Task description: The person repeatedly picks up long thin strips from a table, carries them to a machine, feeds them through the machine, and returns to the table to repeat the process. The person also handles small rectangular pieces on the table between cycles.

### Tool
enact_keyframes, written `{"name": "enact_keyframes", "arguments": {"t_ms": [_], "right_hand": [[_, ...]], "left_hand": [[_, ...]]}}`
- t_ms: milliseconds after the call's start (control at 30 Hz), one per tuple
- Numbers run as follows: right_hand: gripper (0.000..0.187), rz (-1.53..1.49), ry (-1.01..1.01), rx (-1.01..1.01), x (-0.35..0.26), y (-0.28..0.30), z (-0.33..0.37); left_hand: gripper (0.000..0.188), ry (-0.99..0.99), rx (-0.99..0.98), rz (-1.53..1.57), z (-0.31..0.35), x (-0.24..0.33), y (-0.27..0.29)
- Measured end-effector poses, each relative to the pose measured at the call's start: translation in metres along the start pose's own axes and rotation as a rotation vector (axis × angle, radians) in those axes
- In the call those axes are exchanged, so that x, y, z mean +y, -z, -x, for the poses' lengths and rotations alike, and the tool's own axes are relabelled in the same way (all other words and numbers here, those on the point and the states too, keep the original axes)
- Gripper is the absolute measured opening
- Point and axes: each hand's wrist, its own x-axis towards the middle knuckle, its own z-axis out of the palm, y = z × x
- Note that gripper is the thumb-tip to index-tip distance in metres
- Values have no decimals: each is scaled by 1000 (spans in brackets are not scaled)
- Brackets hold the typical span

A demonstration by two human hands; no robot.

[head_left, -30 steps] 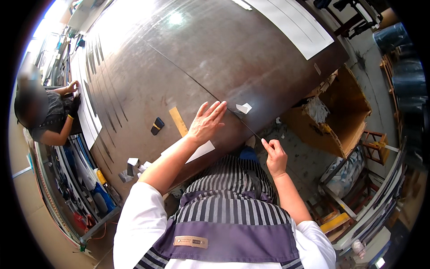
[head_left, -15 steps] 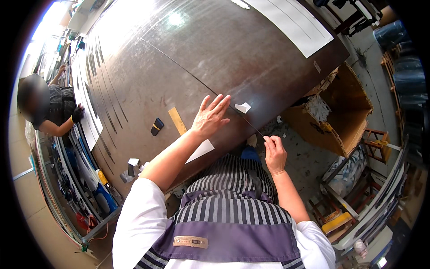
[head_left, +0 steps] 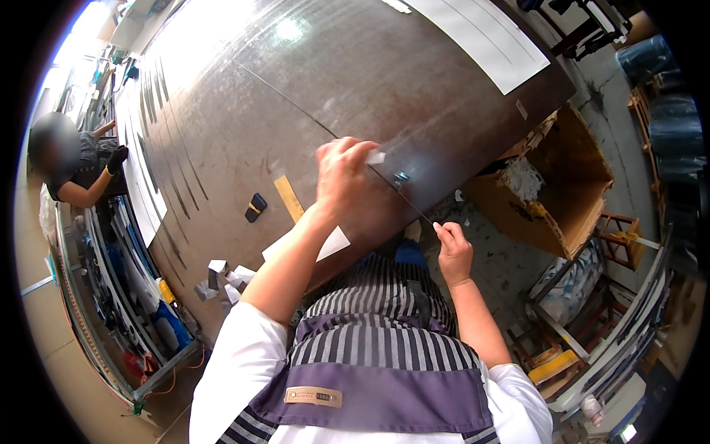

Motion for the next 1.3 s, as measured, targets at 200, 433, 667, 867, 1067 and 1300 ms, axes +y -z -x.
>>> {"name": "enact_keyframes", "arguments": {"t_ms": [200,433,667,867,1067,1300], "right_hand": [[32,-4,-55,-82,4,4,-7],[24,7,-124,-114,12,3,-17],[20,24,-35,37,7,6,-19],[29,29,1,33,25,1,-19],[34,51,-31,-54,27,3,-22],[31,69,-86,-121,21,8,-28]], "left_hand": [[65,-170,-379,-408,61,-10,-14],[75,-322,-561,-356,57,-16,-36],[83,-279,-531,-348,46,-8,-47],[87,-242,-495,-353,36,-2,-62],[88,-241,-502,-348,26,2,-66],[83,-319,-559,-276,36,12,-44]]}}
